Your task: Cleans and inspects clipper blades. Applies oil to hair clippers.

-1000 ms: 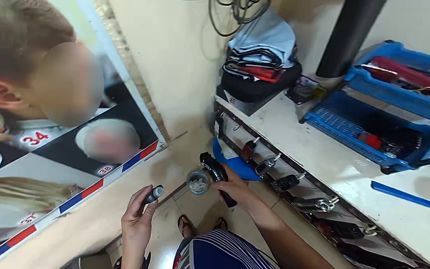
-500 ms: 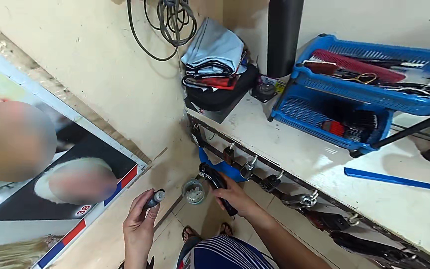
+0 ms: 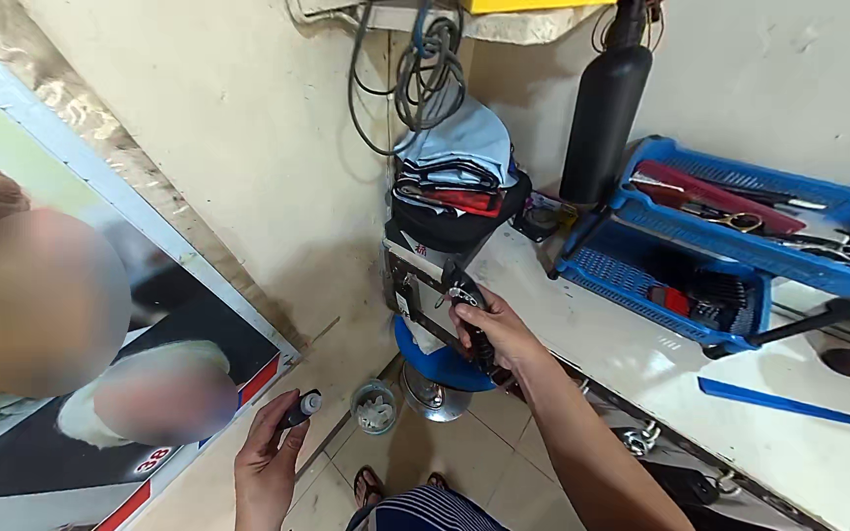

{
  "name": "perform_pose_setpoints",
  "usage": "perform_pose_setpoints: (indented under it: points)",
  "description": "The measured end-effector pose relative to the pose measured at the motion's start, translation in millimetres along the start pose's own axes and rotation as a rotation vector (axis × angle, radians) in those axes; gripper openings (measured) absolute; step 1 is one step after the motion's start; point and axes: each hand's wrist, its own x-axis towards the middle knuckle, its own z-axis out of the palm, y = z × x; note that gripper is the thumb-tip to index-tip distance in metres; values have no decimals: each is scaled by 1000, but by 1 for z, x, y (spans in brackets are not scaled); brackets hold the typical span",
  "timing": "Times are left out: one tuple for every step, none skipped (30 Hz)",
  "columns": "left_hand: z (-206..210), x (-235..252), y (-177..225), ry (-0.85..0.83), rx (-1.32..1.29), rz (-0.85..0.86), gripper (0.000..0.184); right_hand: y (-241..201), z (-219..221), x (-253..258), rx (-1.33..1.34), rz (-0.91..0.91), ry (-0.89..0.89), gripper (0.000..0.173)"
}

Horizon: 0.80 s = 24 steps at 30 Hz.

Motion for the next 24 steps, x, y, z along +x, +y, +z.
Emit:
perform_pose_setpoints:
  points:
    - [-4,3,-2,0,-5,1,37,1,4,3,-31,28,-19,44]
    - [-8,5,-5,2,-9,-1,37,3,8,5,-61,56,-38,48]
    - [-13,7,-7,4,-10,-5,36,6,12,7,-83,80,-58,52]
    - [-17,9,-10,4,-11,-7,37,9,16,9,-98,98,-72,53]
    - [-20,11,-11,2,-12,-9,37,12,19,10,-111,119,-78,52]
    - [-23,13,-13,-4,-11,-8,36,14,22,11,-119,144,-79,50]
    - [-25,15,-14,-10,-12,-7,36,15,24,11,-120,166,-85,50]
    - [-27,17,-15,-14,-12,-4,36,16,25,11,-123,182,-100,49]
    - [-28,19,-16,-18,-12,-2,36,16,26,12,-124,191,-118,48]
    - [-29,20,-17,-18,-15,-4,36,17,27,12,-118,196,-126,47]
    - [-30,21,-18,-18,-16,-7,37,17,27,12,-113,199,-131,47]
    - [-30,21,-19,-19,-18,-11,37,18,27,12,-108,198,-132,47]
    - [-31,22,-20,-21,-23,-13,37,19,28,13,-102,196,-126,47]
    - [-32,23,-21,-24,-27,-13,37,18,28,14,-102,195,-117,45]
    - [-32,23,-23,-23,-35,-10,37,17,27,15,-114,194,-106,44]
    - [-33,24,-24,-23,-39,-7,37,15,26,17,-136,193,-92,43]
    - [-33,24,-24,-25,-42,-7,36,12,24,20,-167,185,-75,43]
    - [-34,24,-24,-25,-45,-9,36,9,21,23,-193,156,-53,46]
    - [-35,24,-24,-25,-47,-16,36,5,18,27,-206,105,-29,49]
    - [-35,22,-24,-26,-51,-23,36,2,15,32,-204,40,-1,54]
    - [-35,21,-24,-25,-55,-29,36,-2,12,37,-191,-34,20,55]
    - [-36,20,-24,-26,-56,-31,36,-6,9,44,-199,-96,19,54]
    - [-36,19,-24,-25,-58,-32,36,-12,6,50,-229,-135,1,50]
    - [-36,17,-24,-23,-62,-31,36,-18,5,56,-277,-146,-14,47]
